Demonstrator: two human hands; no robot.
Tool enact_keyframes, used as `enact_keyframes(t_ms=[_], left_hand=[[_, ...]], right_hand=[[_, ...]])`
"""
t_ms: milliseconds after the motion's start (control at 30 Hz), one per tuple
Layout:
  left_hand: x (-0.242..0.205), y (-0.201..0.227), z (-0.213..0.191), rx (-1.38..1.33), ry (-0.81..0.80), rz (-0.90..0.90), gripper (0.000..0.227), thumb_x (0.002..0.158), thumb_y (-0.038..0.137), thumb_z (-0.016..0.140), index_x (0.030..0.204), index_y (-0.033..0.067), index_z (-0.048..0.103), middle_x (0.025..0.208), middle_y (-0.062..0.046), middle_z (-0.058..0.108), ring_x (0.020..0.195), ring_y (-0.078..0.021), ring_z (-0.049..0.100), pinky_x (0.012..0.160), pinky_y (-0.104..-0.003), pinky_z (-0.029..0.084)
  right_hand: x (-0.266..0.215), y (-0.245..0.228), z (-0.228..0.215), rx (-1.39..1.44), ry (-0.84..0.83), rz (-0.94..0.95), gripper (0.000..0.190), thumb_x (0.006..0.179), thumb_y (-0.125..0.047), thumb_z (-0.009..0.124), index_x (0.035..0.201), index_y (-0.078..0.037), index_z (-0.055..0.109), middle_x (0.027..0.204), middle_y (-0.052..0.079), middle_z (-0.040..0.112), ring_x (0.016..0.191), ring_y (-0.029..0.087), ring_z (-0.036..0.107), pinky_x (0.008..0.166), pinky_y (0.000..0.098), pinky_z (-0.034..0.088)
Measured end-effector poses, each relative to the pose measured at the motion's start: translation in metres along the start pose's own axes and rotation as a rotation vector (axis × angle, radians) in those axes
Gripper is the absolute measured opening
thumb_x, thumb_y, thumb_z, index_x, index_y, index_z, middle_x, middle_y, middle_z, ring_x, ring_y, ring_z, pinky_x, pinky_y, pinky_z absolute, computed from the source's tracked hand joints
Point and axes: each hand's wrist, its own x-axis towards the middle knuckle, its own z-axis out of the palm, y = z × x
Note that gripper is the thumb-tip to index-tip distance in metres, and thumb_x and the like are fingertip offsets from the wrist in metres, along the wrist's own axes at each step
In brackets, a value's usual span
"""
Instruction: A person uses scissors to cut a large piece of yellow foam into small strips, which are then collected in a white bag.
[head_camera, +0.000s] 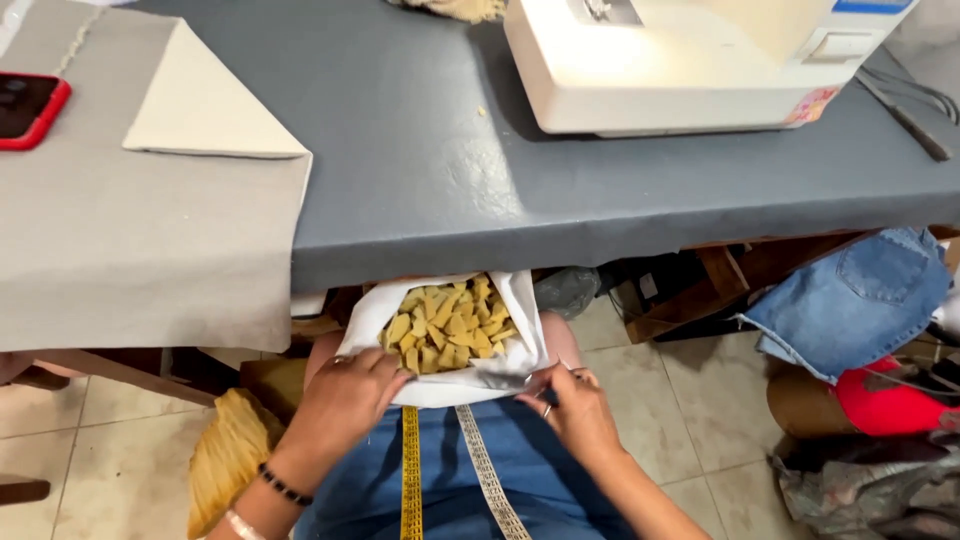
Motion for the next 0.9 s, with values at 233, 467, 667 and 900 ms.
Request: enact_keyframes(t_ms=[233, 467, 667, 900], left_hand=[[0.055, -0.076, 0.073, 0.364, -0.002, -0.265, 0.091, 0.076, 0.042, 0.075, 0.151, 0.0015, 0.041, 0.151, -0.012, 0.049, 0.139, -0.0308, 0.043, 0.123, -0.057, 0.023], [0.026, -0.030, 0.007, 0.284, 0.084, -0.135, 0.091, 0.085, 0.037, 0.071, 0.159, 0.0083, 0.026, 0.164, -0.013, 0.028, 0.153, -0.0340, 0.021, 0.125, -0.059, 0.009], [-0.004, -0.010, -0.012, -0.001, -0.036, -0.033, 0.052, 0.098, 0.034, 0.064, 0.144, 0.0119, 0.053, 0.152, -0.012, 0.049, 0.143, -0.0320, 0.037, 0.124, -0.058, 0.009], [-0.027, 0.050, -0.004, -0.100, 0.514, 0.350, 0.020, 0.105, 0.006, 0.052, 0.118, 0.0014, 0.067, 0.114, -0.014, 0.064, 0.106, -0.0317, 0.060, 0.110, -0.053, 0.042]], right_hand=[[0.014, 0.039, 0.022, -0.214, -0.078, 0.287, 0.045, 0.081, -0.043, 0.083, 0.114, -0.026, 0.057, 0.086, -0.008, 0.074, 0.074, 0.029, 0.075, 0.087, 0.0433, 0.048], [0.017, 0.022, 0.000, 0.072, 0.068, 0.284, 0.043, 0.081, -0.032, 0.084, 0.120, -0.028, 0.069, 0.084, -0.012, 0.075, 0.087, 0.022, 0.079, 0.093, 0.0320, 0.047], [0.044, -0.029, -0.036, 0.423, 0.146, 0.808, 0.025, 0.081, -0.020, 0.084, 0.098, -0.011, 0.069, 0.112, -0.002, 0.086, 0.110, 0.012, 0.076, 0.093, 0.0296, 0.053], [0.003, 0.003, 0.001, 0.675, 0.275, 0.321, 0.028, 0.096, -0.026, 0.063, 0.101, -0.005, 0.047, 0.096, 0.020, 0.072, 0.100, 0.028, 0.072, 0.092, 0.0370, 0.052]])
